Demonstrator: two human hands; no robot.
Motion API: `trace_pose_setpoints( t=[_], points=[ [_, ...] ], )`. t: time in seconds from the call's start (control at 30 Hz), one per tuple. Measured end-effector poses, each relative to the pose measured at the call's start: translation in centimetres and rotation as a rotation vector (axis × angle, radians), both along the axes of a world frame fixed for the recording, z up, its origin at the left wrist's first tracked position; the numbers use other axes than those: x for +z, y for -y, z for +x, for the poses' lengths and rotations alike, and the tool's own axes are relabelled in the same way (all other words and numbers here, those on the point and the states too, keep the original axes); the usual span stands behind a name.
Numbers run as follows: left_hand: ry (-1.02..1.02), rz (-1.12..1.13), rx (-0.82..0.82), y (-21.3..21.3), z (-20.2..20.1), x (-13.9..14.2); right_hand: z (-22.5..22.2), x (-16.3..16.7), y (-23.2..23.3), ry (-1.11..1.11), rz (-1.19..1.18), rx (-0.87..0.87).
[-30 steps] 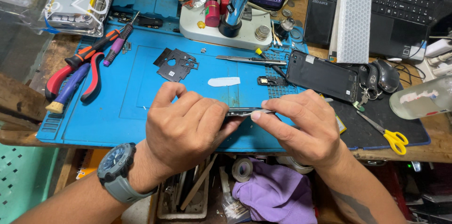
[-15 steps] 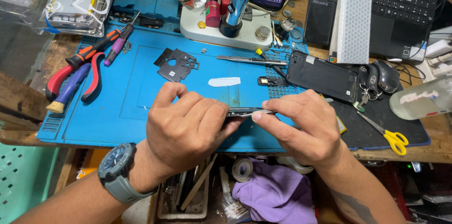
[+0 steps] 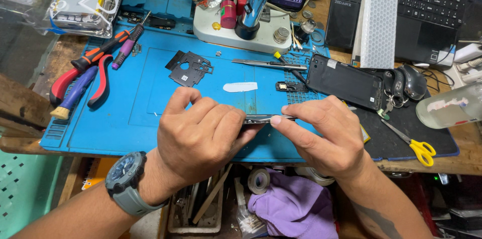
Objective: The person uses tweezers to carefully place and adjust small internal components inside a disassembled smartphone. They then cut a piece of white adhesive tape and apply it to the device's edge before picking up a new screen assembly.
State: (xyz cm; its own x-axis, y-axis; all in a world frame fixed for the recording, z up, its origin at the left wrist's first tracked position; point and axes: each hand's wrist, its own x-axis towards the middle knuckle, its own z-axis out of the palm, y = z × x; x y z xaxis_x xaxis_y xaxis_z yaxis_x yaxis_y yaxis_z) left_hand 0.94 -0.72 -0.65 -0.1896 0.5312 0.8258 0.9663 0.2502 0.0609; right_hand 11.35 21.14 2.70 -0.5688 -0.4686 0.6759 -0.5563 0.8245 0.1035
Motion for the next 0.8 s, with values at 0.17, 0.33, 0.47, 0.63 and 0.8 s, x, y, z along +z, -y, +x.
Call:
trace_pose_setpoints(
  t=[0.17, 0.33, 0.47, 0.63, 0.8],
  points=[
    [0.003, -0.007, -0.005, 0.0, 0.0, 0.0, 0.0, 0.1, 0.0, 0.000, -0.001, 0.002],
    [-0.008, -0.008, -0.001, -0.1, -0.1, 0.0, 0.0, -0.1, -0.2, 0.005, -0.006, 0.008],
    [0.000, 0.004, -0.006, -0.1, 0.0, 0.1, 0.0, -0.5, -0.5, -0.002, -0.053, -0.001],
    [0.020, -0.004, 0.003, -0.1, -0.1, 0.2, 0.3, -1.1, -0.6, 0.032, -0.284, -0.052],
    [0.023, -0.035, 0.058, -0.4, -0.1, 0.2, 0.2, -1.1, -0.7, 0.000, -0.188, -0.056]
  ],
)
